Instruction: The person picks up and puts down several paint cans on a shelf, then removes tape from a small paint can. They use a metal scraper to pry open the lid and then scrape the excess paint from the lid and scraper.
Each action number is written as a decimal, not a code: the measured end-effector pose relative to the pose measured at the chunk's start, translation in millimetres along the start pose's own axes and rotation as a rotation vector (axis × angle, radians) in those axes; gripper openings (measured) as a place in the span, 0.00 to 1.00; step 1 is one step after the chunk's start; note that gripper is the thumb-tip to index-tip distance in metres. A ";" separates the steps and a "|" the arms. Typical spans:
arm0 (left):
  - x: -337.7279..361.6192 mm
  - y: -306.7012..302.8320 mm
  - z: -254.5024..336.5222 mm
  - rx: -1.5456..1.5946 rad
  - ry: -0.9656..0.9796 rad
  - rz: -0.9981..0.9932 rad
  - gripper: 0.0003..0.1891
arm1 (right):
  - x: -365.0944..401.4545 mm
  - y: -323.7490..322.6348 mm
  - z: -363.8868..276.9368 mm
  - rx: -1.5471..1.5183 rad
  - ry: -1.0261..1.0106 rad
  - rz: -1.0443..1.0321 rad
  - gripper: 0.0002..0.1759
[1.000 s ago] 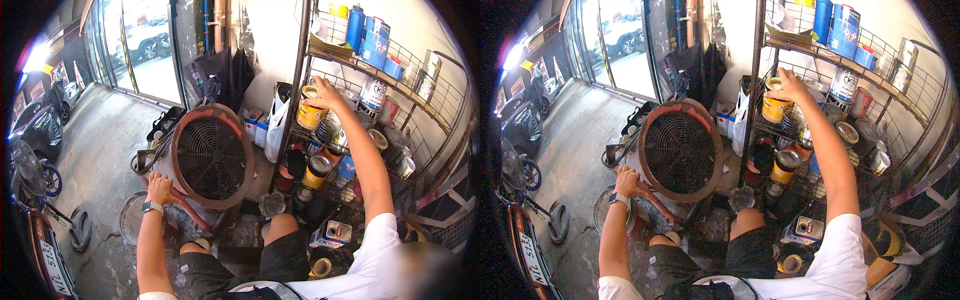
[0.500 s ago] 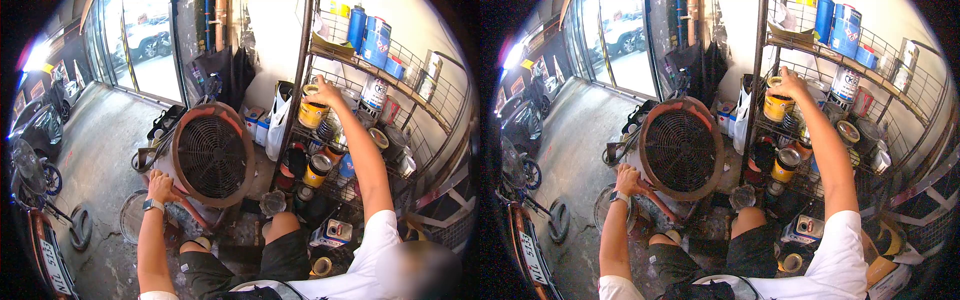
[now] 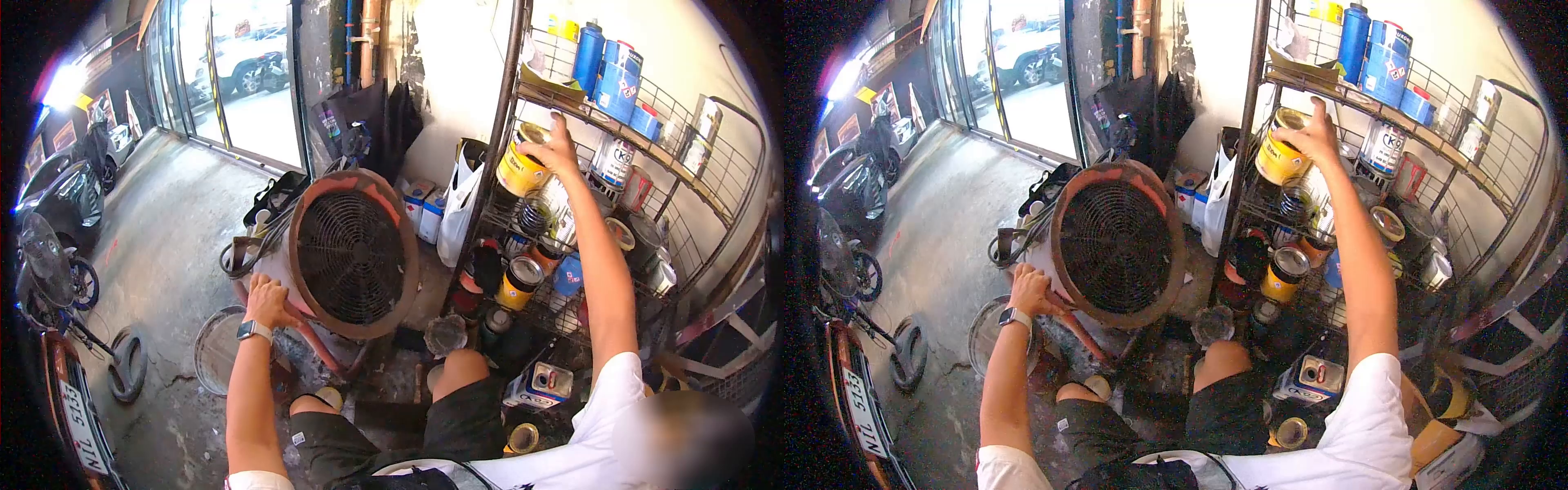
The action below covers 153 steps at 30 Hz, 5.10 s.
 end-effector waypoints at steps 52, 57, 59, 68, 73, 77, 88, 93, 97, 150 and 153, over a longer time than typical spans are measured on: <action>2.3 -4.8 1.9 0.007 -0.047 -0.006 0.32 | 217.6 23.3 -126.8 -1.201 0.054 -0.921 0.69; 3.1 -0.8 -1.9 0.060 -0.036 0.011 0.35 | 230.8 36.9 -134.8 -1.239 0.031 -1.036 0.72; 3.0 -3.9 0.1 0.066 -0.036 0.028 0.34 | 239.2 41.0 -141.1 -1.296 0.046 -1.090 0.72; 5.0 -9.0 1.4 0.069 -0.050 0.039 0.34 | 259.9 59.8 -158.3 -1.339 0.042 -1.175 0.73; 6.1 -6.2 0.3 0.067 -0.049 0.033 0.34 | 269.6 67.8 -167.4 -1.418 0.089 -1.204 0.75; 3.2 -6.6 1.3 0.064 -0.068 -0.008 0.34 | 275.8 71.7 -172.3 -1.438 0.151 -1.205 0.74; 3.8 -10.8 3.9 0.072 -0.046 0.050 0.33 | 290.2 88.5 -166.7 -1.324 0.159 -1.260 0.71; 2.8 -14.4 6.7 0.082 -0.055 0.007 0.33 | 296.2 97.4 -154.0 -1.256 0.185 -1.251 0.70; 1.6 -16.2 7.5 0.084 -0.074 -0.042 0.33 | 301.9 106.1 -143.3 -1.259 0.188 -1.273 0.69; -2.8 -3.6 7.5 -0.053 0.002 -0.106 0.36 | 791.8 278.6 -69.6 -0.118 -0.141 -1.604 0.70; -2.1 -1.6 6.1 -0.087 0.009 -0.088 0.35 | 804.3 278.8 -81.3 -0.167 -0.167 -1.581 0.71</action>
Point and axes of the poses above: each hand's wrist, its own x-axis away from the middle knuckle, its own y-axis out of the palm, z = x × y, the point moved 8 cm from there along -x, towards the middle knuckle, and after that the axes turned 5 degrees about y, right-handed, at the moved point
